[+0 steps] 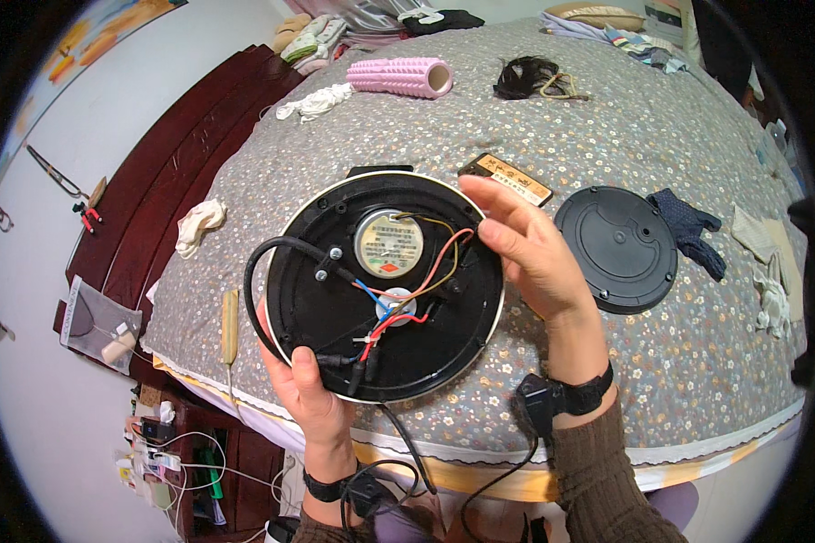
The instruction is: The person reassembles a small white and black appliance by aligning and seating a black circular base cover over the internal wiring and motor. They then use a yellow plastic pry tool to press and secure the cover into place.
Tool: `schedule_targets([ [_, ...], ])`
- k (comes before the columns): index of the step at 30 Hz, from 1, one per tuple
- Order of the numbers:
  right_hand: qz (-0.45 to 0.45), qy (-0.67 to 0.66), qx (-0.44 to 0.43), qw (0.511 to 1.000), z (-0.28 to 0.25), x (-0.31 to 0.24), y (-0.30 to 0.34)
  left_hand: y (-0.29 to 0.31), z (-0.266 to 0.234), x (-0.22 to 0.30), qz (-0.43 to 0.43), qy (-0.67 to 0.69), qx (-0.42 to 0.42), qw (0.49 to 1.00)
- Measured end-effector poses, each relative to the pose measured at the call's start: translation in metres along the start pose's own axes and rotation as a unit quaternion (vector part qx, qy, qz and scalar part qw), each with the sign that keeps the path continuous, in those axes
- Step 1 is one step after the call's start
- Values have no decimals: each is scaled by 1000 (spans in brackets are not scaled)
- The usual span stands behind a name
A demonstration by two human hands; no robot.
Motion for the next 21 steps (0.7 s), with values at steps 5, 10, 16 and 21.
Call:
schedule_targets([
  [5, 17, 12, -100, 995, 16, 6, 4, -1, 1, 0, 9, 3, 2, 1000],
  [10, 9, 19, -92, 996, 20, 5, 4, -3, -2, -1, -4, 2, 1, 1000],
  [16, -16, 32, -90, 995, 23, 7, 3, -6, -3, 1, 2, 2, 1, 1000],
  [21, 0, -2, -73, 997, 21, 10, 0, -4, -2, 1, 12, -8, 0, 1000],
])
Point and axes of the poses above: each hand's wrist, its own y-axis away from the middle knuckle, its own z-axis out of the palm, x = y × z, the point moved 7 cm from there along -y, towards the middle knuckle, and after that the axes turned 1 degree about -x, right-handed, at the moved point
